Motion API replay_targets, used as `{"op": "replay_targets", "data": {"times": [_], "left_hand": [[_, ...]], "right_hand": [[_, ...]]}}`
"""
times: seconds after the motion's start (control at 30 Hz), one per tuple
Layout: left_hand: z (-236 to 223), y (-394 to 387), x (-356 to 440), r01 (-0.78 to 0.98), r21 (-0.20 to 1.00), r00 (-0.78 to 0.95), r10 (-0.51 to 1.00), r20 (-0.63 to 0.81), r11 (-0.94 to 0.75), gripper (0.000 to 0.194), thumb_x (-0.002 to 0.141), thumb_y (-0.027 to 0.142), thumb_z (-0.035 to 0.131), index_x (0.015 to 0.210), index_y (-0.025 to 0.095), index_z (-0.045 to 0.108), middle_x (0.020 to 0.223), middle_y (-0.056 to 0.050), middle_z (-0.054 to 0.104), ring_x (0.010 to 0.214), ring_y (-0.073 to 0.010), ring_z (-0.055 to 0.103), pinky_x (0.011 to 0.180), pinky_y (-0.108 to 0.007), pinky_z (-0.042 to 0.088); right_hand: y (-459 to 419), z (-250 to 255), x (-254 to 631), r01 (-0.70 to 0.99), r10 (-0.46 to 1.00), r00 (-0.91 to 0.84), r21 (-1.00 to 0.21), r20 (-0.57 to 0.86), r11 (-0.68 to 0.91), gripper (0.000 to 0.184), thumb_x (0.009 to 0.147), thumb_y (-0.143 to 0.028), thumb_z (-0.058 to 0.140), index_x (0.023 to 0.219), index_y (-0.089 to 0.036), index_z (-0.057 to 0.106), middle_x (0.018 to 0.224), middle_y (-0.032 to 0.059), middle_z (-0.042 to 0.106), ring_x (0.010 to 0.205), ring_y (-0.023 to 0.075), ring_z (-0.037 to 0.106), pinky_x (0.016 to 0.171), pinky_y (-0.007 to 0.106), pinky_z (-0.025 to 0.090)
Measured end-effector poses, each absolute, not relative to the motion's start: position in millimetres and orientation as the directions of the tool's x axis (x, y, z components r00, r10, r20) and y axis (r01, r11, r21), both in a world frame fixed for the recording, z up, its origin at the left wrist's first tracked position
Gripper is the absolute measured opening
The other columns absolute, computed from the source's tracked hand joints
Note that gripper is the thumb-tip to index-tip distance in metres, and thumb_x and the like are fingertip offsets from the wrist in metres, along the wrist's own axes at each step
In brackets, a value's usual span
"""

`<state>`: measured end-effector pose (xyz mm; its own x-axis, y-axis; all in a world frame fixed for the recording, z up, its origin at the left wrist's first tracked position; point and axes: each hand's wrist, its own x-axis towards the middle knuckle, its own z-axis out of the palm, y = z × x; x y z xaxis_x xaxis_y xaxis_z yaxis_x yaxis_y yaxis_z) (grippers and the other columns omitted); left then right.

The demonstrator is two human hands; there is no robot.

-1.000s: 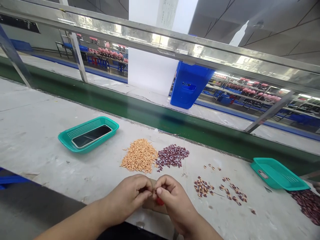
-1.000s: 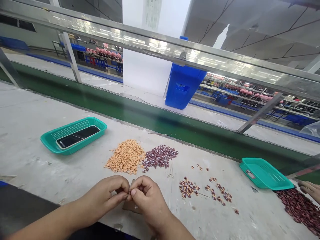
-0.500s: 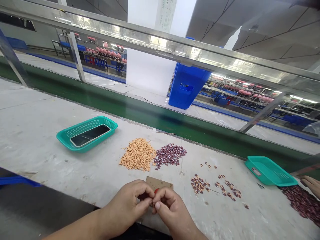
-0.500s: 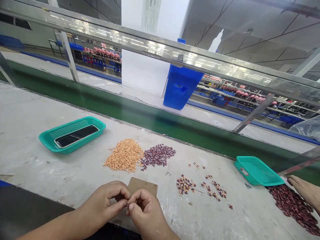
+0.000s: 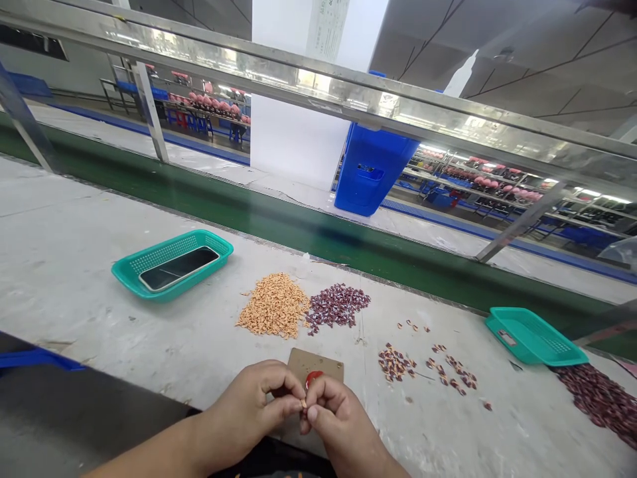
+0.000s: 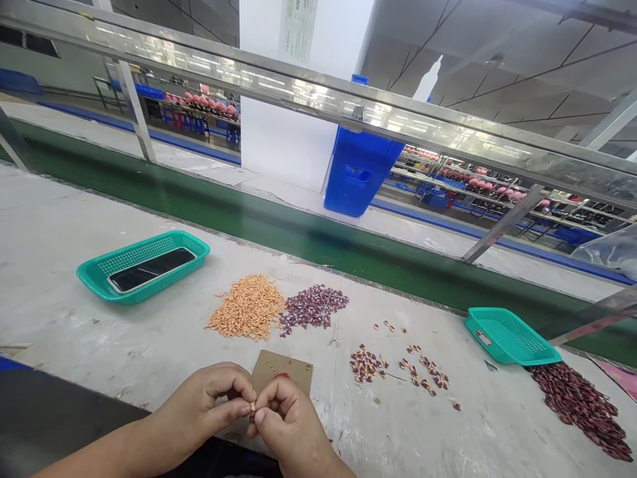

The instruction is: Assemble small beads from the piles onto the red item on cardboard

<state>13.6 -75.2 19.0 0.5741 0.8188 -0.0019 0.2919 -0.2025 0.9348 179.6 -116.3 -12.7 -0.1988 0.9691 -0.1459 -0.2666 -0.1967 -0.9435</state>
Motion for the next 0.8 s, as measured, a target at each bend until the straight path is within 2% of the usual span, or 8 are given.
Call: {"op": "replay_targets", "data": {"times": [0.1, 0.23, 0.3, 0.37, 0.43, 0.5, 0.63, 0.8], "left_hand": [[25.3, -74.7, 10.8, 0.325, 0.874, 0.635, 0.768, 0.081, -0.361, 0.014, 0.078, 0.020, 0.053, 0.071, 0.022, 0.065, 0.074, 0.000, 0.065, 0.073, -0.0168, 0.058, 0.071, -0.027, 0.042], [28.1, -77.2, 12.1, 0.311, 0.915, 0.611, 0.791, 0.016, -0.258, 0.008, 0.074, 0.022, 0.056, 0.066, 0.020, 0.059, 0.069, 0.001, 0.060, 0.067, -0.0156, 0.054, 0.066, -0.026, 0.041], [22.1, -78.9, 14.1, 0.229, 0.971, 0.587, 0.806, -0.080, -0.070, 0.006, 0.070, 0.022, 0.058, 0.066, 0.019, 0.055, 0.064, 0.003, 0.056, 0.061, -0.0142, 0.050, 0.060, -0.025, 0.040], [13.1, -80.0, 16.1, 0.088, 0.984, 0.583, 0.793, -0.176, 0.154, 0.010, 0.069, 0.025, 0.060, 0.068, 0.019, 0.052, 0.059, 0.005, 0.053, 0.056, -0.0124, 0.048, 0.057, -0.024, 0.039], [4.9, -80.2, 17.7, -0.038, 0.951, 0.562, 0.793, -0.233, 0.307, 0.015, 0.067, 0.027, 0.063, 0.069, 0.019, 0.050, 0.059, 0.006, 0.052, 0.054, -0.0106, 0.048, 0.056, -0.024, 0.039], [0.0, -80.1, 19.0, -0.114, 0.924, 0.531, 0.809, -0.253, 0.364, 0.017, 0.065, 0.026, 0.065, 0.069, 0.018, 0.050, 0.059, 0.006, 0.054, 0.053, -0.0092, 0.049, 0.057, -0.023, 0.039], [-3.4, -80.9, 21.4, -0.176, 0.895, 0.510, 0.816, -0.272, 0.409, 0.016, 0.066, 0.024, 0.066, 0.069, 0.017, 0.052, 0.057, 0.005, 0.058, 0.052, -0.0087, 0.050, 0.056, -0.022, 0.038], [-6.9, -83.0, 25.6, -0.205, 0.874, 0.501, 0.815, -0.292, 0.440, 0.015, 0.067, 0.023, 0.066, 0.070, 0.017, 0.053, 0.057, 0.004, 0.060, 0.052, -0.0092, 0.052, 0.056, -0.023, 0.038]], "right_hand": [[-118.1, -13.2, 178.7, -0.286, 0.961, -0.237, -0.935, -0.144, -0.211, 0.034, 0.066, -0.047, 0.074, 0.068, -0.019, 0.054, 0.057, -0.0020, 0.057, 0.056, 0.0128, 0.053, 0.060, 0.024, 0.040], [-118.5, -8.1, 186.9, -0.259, 0.964, -0.242, -0.950, -0.110, -0.173, 0.029, 0.070, -0.043, 0.072, 0.071, -0.020, 0.054, 0.060, -0.0006, 0.061, 0.060, 0.0143, 0.057, 0.064, 0.026, 0.043], [-115.7, -4.0, 196.8, -0.116, 0.982, -0.163, -0.987, -0.095, -0.115, 0.021, 0.074, -0.037, 0.067, 0.072, -0.020, 0.056, 0.065, 0.0008, 0.063, 0.064, 0.0158, 0.057, 0.065, 0.028, 0.043], [-111.0, -1.3, 207.9, 0.147, 0.999, -0.036, -0.989, -0.026, -0.021, 0.010, 0.076, -0.029, 0.062, 0.072, -0.020, 0.058, 0.071, 0.0024, 0.064, 0.069, 0.0179, 0.057, 0.067, 0.030, 0.043], [-105.8, -0.9, 216.3, 0.430, 0.994, 0.024, -0.899, 0.105, 0.085, 0.005, 0.076, -0.019, 0.057, 0.072, -0.020, 0.060, 0.078, 0.0042, 0.063, 0.077, 0.0205, 0.056, 0.072, 0.033, 0.042], [-101.9, -2.3, 219.6, 0.616, 0.980, -0.017, -0.770, 0.197, 0.166, 0.011, 0.075, -0.012, 0.055, 0.073, -0.020, 0.062, 0.084, 0.0054, 0.063, 0.085, 0.0223, 0.055, 0.078, 0.036, 0.041], [-100.3, -5.8, 216.1, 0.750, 0.976, -0.096, -0.631, 0.197, 0.201, 0.017, 0.075, -0.005, 0.054, 0.072, -0.020, 0.062, 0.084, 0.0052, 0.062, 0.085, 0.0224, 0.053, 0.078, 0.037, 0.039], [-101.2, -9.2, 215.3, 0.763, 0.974, -0.099, -0.613, 0.202, 0.205, 0.017, 0.074, -0.005, 0.056, 0.072, -0.021, 0.063, 0.084, 0.0045, 0.062, 0.087, 0.0227, 0.053, 0.079, 0.038, 0.038]]}}
